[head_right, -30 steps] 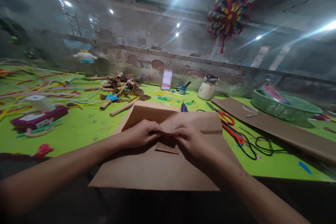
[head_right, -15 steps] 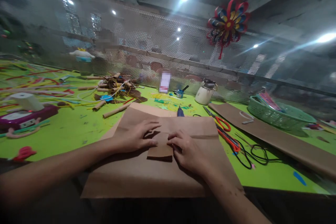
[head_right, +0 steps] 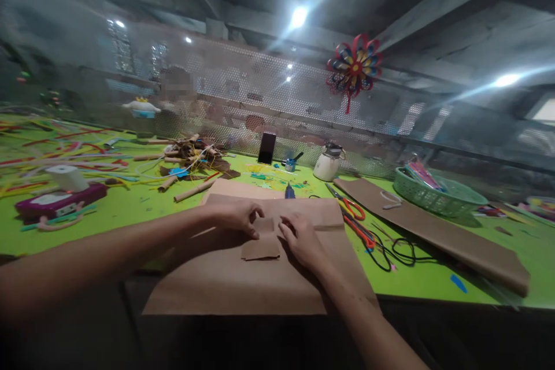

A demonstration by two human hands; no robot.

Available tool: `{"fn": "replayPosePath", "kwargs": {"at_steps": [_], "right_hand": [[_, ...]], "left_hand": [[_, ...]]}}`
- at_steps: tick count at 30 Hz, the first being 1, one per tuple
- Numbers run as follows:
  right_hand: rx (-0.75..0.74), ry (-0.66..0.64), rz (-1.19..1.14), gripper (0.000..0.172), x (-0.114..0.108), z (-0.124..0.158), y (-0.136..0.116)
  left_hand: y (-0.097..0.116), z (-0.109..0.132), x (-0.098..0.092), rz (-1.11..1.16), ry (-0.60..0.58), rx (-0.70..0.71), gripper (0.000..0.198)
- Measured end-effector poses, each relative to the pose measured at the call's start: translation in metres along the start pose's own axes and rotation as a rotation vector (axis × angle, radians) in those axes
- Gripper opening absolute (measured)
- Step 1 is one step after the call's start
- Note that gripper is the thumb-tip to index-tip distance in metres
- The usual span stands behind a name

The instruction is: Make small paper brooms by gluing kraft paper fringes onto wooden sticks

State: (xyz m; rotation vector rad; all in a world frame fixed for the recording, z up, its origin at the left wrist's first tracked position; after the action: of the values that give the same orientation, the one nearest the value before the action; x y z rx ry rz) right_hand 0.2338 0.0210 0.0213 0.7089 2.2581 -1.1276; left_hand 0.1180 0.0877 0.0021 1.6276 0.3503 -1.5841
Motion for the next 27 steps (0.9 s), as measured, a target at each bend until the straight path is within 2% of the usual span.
{"fn": "replayPosePath", "kwargs": {"at_steps": [2, 4, 7, 10, 13, 18, 24, 27], "right_hand": [[0.028, -0.005, -0.044, 0.027, 0.0, 0.0, -0.001], [0.049, -0.021, -0.101, 0.035, 0.001, 0.0, -0.003], [0.079, -0.067, -0.174, 0.046, 0.006, -0.001, -0.005], [0.111, -0.087, -0.213, 0.038, 0.006, -0.001, -0.004], [0.114, -0.037, -0.217, 0.031, 0.0, -0.002, -0.003], [0.117, -0.006, -0.207, 0.034, -0.001, -0.002, 0.002], [0.135, 0.049, -0.118, 0.037, -0.005, 0.0, 0.007], [0.147, 0.047, -0.131, 0.039, -0.005, 0.0, 0.008]], "left_hand": [[0.0, 0.002, 0.001, 0.133, 0.032, 0.028, 0.039], [0.002, 0.009, 0.002, 0.294, 0.062, 0.065, 0.028], [-0.001, 0.021, 0.0, 0.468, 0.104, 0.048, 0.027], [0.002, 0.028, -0.004, 0.606, 0.128, 0.082, 0.029], [0.001, 0.026, -0.006, 0.729, 0.158, 0.143, 0.035], [-0.008, 0.019, -0.003, 0.785, 0.194, 0.144, 0.036], [-0.005, 0.022, -0.002, 0.746, 0.165, 0.125, 0.041], [-0.002, 0.025, -0.008, 0.758, 0.196, 0.153, 0.04]]}}
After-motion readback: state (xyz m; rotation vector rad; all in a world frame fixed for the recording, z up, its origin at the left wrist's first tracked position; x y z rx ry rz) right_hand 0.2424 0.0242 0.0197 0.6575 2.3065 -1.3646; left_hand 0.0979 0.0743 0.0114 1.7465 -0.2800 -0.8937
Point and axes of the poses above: each hand's wrist, its own z-axis away from the middle knuckle, its own x-axis out of the palm, y = z × x, the point moved 10 cm from there along -z, towards the middle knuckle, and after that the axes turned 7 degrees about -z, right-handed, at the moved point
